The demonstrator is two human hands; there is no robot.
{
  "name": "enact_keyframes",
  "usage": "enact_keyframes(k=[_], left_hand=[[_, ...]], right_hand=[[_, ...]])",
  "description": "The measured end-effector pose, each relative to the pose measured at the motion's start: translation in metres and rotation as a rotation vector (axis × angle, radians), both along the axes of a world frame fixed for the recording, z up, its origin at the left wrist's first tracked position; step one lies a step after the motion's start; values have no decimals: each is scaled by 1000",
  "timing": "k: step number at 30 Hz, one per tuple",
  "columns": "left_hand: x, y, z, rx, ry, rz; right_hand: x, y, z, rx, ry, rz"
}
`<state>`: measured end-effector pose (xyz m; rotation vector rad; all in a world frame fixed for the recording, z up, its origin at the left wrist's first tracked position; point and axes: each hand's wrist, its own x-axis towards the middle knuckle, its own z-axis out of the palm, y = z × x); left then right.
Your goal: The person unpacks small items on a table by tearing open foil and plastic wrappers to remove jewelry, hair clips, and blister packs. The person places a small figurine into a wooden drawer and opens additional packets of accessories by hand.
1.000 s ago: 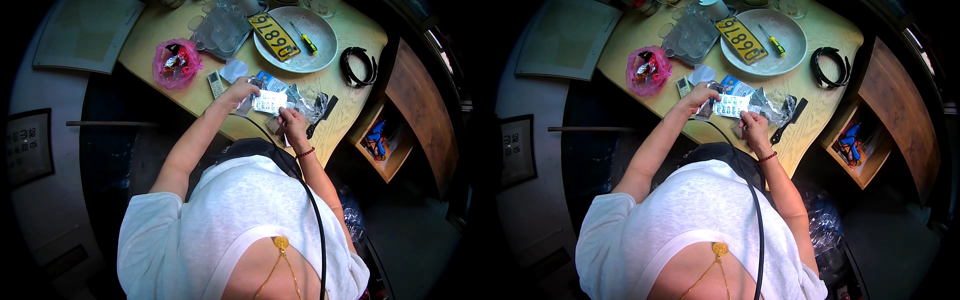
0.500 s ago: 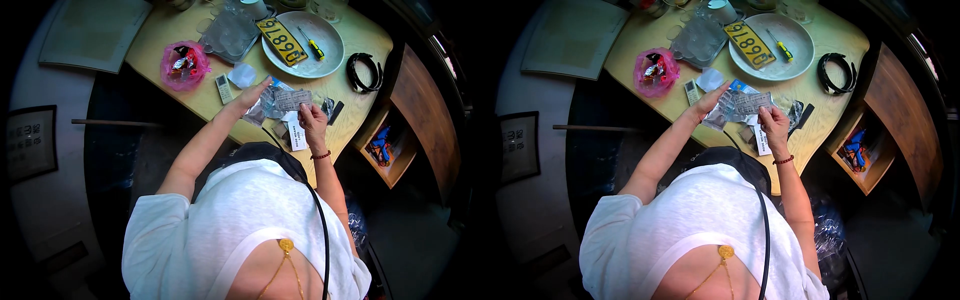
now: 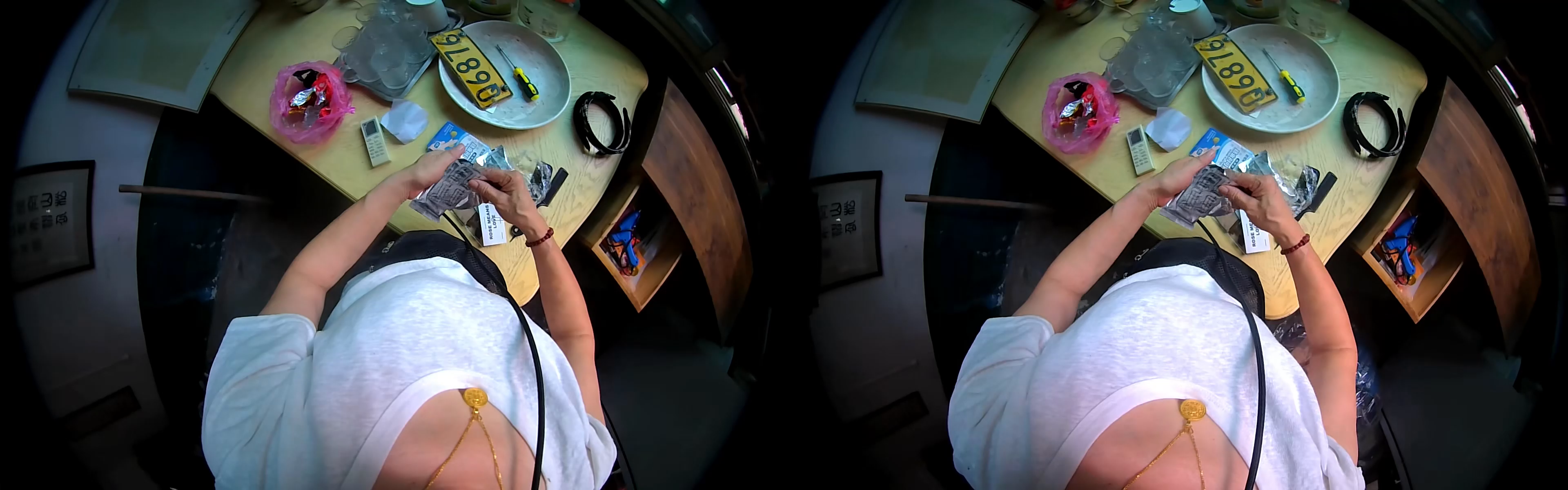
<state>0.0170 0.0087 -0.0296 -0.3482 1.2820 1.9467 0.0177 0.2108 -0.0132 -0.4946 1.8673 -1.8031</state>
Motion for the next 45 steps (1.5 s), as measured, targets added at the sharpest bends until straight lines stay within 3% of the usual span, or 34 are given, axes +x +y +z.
enact_keyframes(k=[3,8,10,13,21,23,26,29,31,33,45], left_hand=[[6,5,9,81,-20,110],[10,6,10,9,35,165],[11,8,0,-140,172,111],[18,15,17,-97,214,141],[30,11,9,-196,353,109],[33,9,2,-235,445,53],[41,7,2,-445,632,-108],[44,-1,9,-412,618,-79],[45,-19,26,-305,526,-111],[51,-38,43,-286,399,-180],[34,-180,53,-81,304,-122]], right_hand=[[-4,-1,-10,38,-9,70],[2,-7,7,165,316,-29],[5,-11,4,256,503,-86],[12,-15,8,230,284,-25],[19,-11,12,215,448,34],[21,-15,17,28,-4,70],[9,-19,26,255,112,350],[7,-34,32,278,163,444],[4,-45,24,199,-30,378],[1,-55,25,-30,-62,315],[-29,-167,31,74,103,199]])
